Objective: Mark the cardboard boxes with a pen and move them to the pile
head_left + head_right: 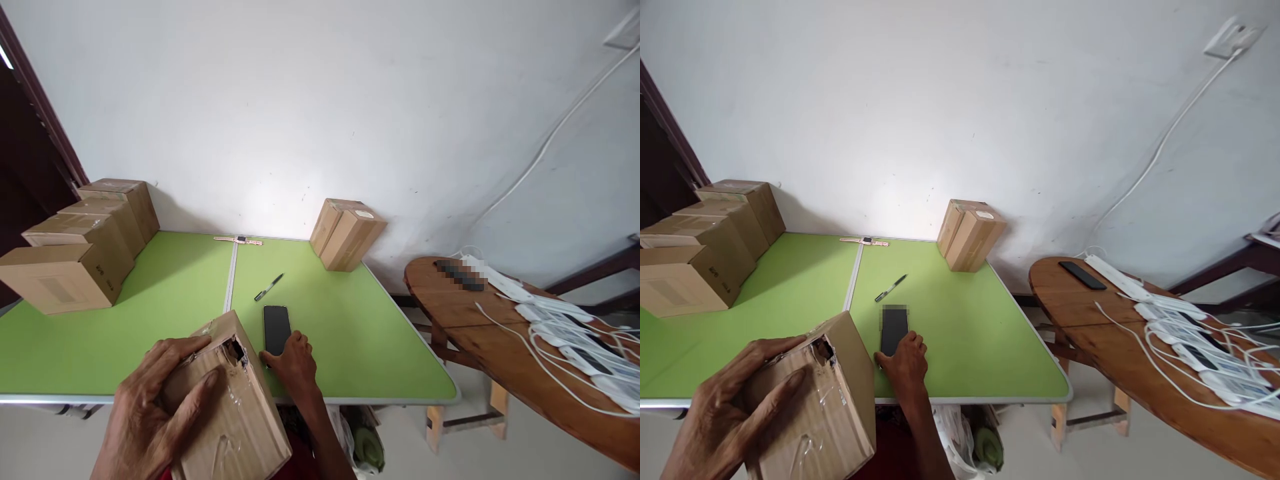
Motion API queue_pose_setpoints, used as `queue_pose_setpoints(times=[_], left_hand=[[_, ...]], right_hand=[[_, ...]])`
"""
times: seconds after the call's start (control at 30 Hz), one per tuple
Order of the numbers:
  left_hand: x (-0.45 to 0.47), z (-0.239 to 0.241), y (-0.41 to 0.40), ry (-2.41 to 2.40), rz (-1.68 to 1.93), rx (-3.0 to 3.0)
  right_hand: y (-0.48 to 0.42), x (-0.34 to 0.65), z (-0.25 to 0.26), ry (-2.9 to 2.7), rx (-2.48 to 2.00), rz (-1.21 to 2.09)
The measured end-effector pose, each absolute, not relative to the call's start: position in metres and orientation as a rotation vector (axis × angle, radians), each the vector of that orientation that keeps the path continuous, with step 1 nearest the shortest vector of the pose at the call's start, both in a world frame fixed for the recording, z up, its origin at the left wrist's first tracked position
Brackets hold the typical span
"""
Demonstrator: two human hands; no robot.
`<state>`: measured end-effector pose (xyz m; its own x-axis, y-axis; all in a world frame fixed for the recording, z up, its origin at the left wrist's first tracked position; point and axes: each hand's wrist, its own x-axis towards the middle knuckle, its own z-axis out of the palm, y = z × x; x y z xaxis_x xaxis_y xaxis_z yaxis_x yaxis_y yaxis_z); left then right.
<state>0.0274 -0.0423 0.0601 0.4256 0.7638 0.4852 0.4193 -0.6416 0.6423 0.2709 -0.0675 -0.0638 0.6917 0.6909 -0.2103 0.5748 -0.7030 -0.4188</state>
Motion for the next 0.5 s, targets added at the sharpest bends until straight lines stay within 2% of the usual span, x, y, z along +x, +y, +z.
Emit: queue_pose_setpoints(times=[0.33, 0.5], left_hand=[[0.026, 0.057, -0.043, 1.024, 1.086, 2.252], [0.027, 0.058, -0.042, 1.022, 1.089, 2.239]], right_hand=[[-0.093, 0.305, -0.071, -0.766, -1.991, 0.932], [-0.147, 0.3, -0.055, -0.435, -1.285, 1.188]])
